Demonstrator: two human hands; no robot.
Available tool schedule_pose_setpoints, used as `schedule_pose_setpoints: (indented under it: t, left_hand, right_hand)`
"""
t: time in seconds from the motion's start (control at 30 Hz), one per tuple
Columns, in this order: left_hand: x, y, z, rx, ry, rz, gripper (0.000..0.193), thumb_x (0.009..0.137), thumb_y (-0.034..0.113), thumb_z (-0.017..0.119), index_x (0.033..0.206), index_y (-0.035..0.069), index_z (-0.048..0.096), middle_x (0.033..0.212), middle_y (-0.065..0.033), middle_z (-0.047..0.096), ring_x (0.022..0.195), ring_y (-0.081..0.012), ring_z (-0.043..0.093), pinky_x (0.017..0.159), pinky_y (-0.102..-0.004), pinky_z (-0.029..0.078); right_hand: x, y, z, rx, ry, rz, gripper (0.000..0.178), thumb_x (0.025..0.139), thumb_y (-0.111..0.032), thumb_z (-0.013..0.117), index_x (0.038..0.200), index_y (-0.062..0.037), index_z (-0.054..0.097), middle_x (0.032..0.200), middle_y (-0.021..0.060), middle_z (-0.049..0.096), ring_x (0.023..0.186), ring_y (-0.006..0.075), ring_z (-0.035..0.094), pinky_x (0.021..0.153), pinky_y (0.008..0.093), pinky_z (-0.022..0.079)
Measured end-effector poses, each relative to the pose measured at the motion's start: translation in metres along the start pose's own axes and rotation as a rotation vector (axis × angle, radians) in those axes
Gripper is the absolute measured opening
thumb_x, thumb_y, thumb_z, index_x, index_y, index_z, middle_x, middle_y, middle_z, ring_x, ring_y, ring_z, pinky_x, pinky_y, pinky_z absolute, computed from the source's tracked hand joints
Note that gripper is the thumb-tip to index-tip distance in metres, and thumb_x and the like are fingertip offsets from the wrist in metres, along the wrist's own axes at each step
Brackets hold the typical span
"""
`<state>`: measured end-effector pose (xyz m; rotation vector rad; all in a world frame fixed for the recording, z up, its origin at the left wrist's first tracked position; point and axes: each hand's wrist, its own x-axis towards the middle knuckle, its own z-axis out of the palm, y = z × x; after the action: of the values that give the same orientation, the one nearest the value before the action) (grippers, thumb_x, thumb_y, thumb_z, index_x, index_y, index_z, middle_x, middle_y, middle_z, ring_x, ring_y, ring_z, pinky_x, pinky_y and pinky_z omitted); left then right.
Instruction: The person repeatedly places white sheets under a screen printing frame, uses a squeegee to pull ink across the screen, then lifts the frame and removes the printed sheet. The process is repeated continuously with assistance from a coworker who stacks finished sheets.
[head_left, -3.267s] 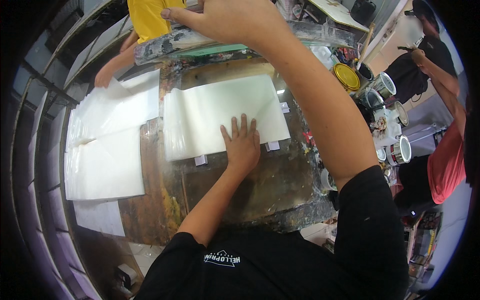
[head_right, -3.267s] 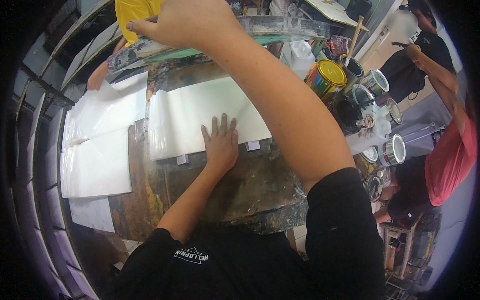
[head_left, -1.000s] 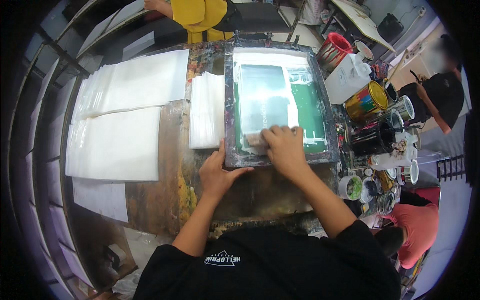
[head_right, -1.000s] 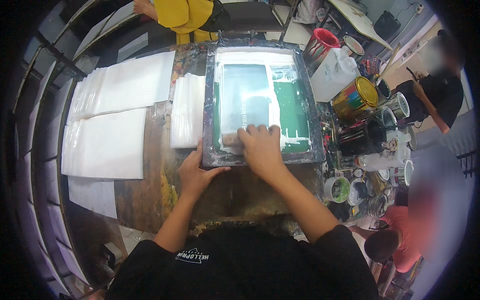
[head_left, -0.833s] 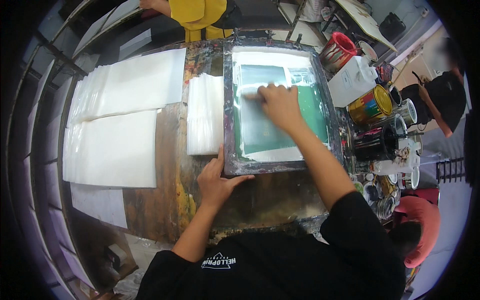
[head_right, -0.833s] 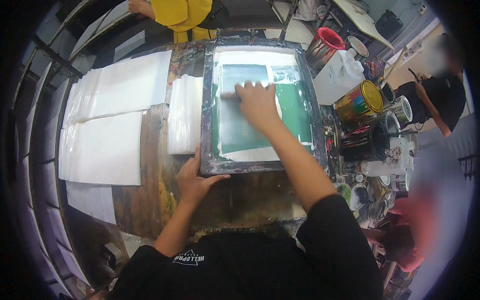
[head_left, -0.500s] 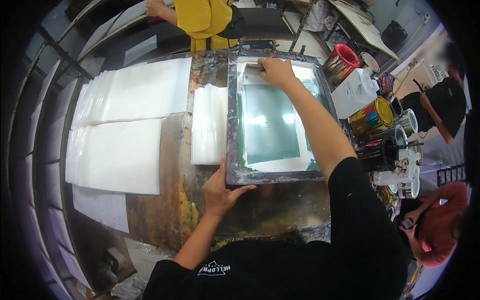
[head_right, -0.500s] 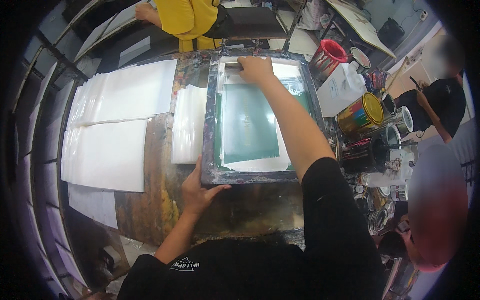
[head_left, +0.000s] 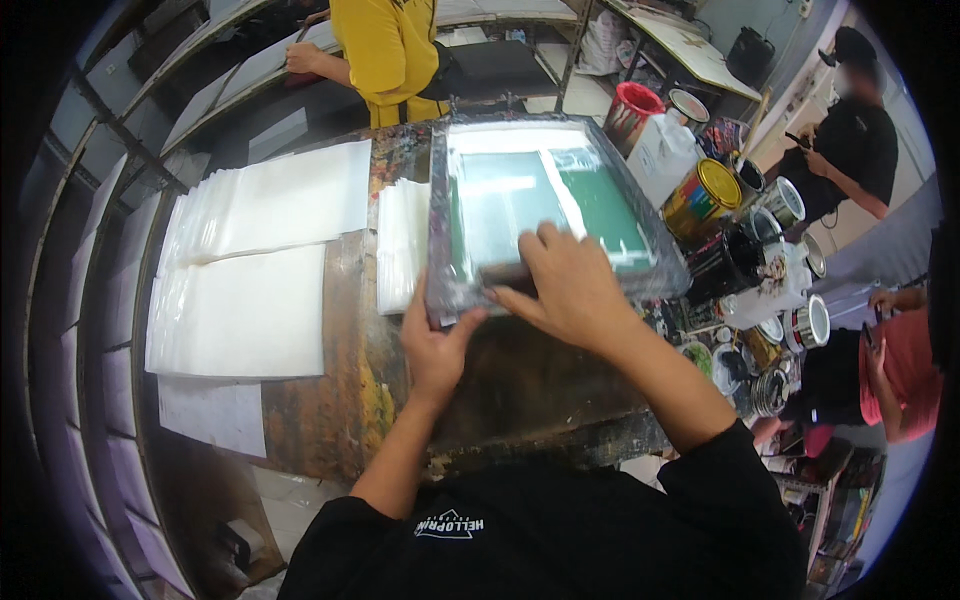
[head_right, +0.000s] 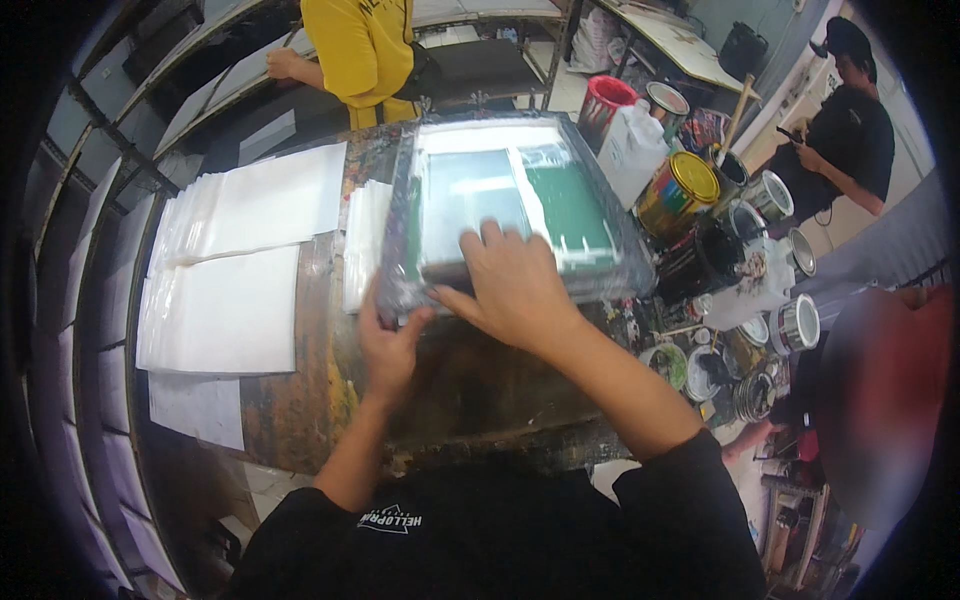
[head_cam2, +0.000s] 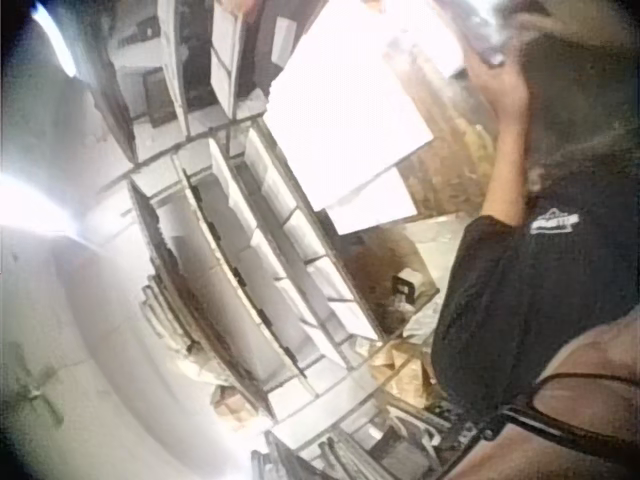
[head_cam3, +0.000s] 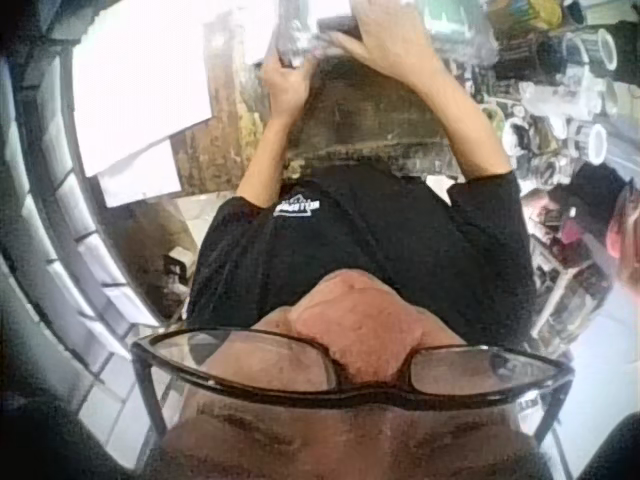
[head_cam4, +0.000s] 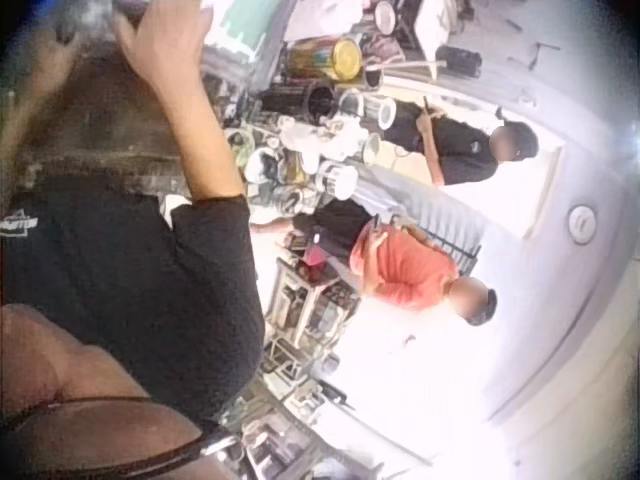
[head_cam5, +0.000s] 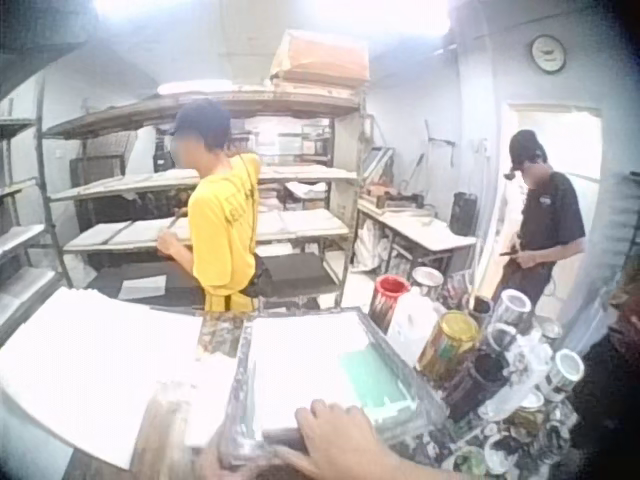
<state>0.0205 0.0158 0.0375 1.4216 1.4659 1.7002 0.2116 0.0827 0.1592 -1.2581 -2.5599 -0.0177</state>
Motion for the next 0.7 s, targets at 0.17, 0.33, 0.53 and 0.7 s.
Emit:
schedule_pose_setpoints:
  t: [0.17, 0.33, 0.53, 0.7]
  left_hand:
    - [0.046, 0.052, 0.014, -0.124, -0.013, 0.027, 0.086, 0.096, 0.029, 0.082, 0.161, -0.007, 0.038, 0.145, -0.0198, 0.057, 0.117, -0.0256, 0.059, 0.104, -0.04, 0.046]
    - [0.002, 0.009, 0.013, 1.158, -0.367, 0.244, 0.109, 0.097, 0.078, 0.054, 0.164, -0.005, 0.034, 0.163, -0.0374, 0.034, 0.16, -0.0442, 0.022, 0.124, -0.0732, -0.001]
    - [-0.024, -0.02, 0.02, 1.213, -0.516, -0.084, 0.123, 0.091, 0.093, 0.032, 0.167, -0.003, 0.028, 0.173, -0.0357, 0.015, 0.166, -0.0416, -0.004, 0.115, -0.0773, -0.023]
    - [-0.017, -0.012, 0.02, 1.098, -0.407, 0.034, 0.119, 0.094, 0.087, 0.043, 0.158, -0.014, 0.037, 0.167, -0.0304, 0.036, 0.163, -0.0389, 0.018, 0.118, -0.0775, -0.018]
  right_hand:
    - [0.071, 0.018, -0.039, -0.153, 0.562, -0.081, 0.063, 0.093, -0.067, 0.066, 0.084, -0.0047, 0.073, 0.078, 0.0123, 0.069, 0.08, 0.0307, 0.066, 0.081, 0.0472, 0.043]
    - [0.113, 0.029, -0.07, -0.164, 0.516, -0.04, 0.073, 0.099, -0.074, 0.055, 0.077, -0.0057, 0.071, 0.075, 0.011, 0.068, 0.073, 0.0295, 0.066, 0.08, 0.0479, 0.042]
    - [0.141, 0.026, -0.109, -0.058, 0.384, 0.026, 0.084, 0.099, -0.072, 0.051, 0.066, 0.0024, 0.071, 0.061, 0.0201, 0.064, 0.066, 0.0375, 0.07, 0.069, 0.05, 0.051]
    - [0.147, 0.032, -0.111, -0.05, 0.396, 0.011, 0.086, 0.099, -0.072, 0.05, 0.065, 0.004, 0.071, 0.059, 0.0217, 0.064, 0.065, 0.0395, 0.07, 0.067, 0.051, 0.051]
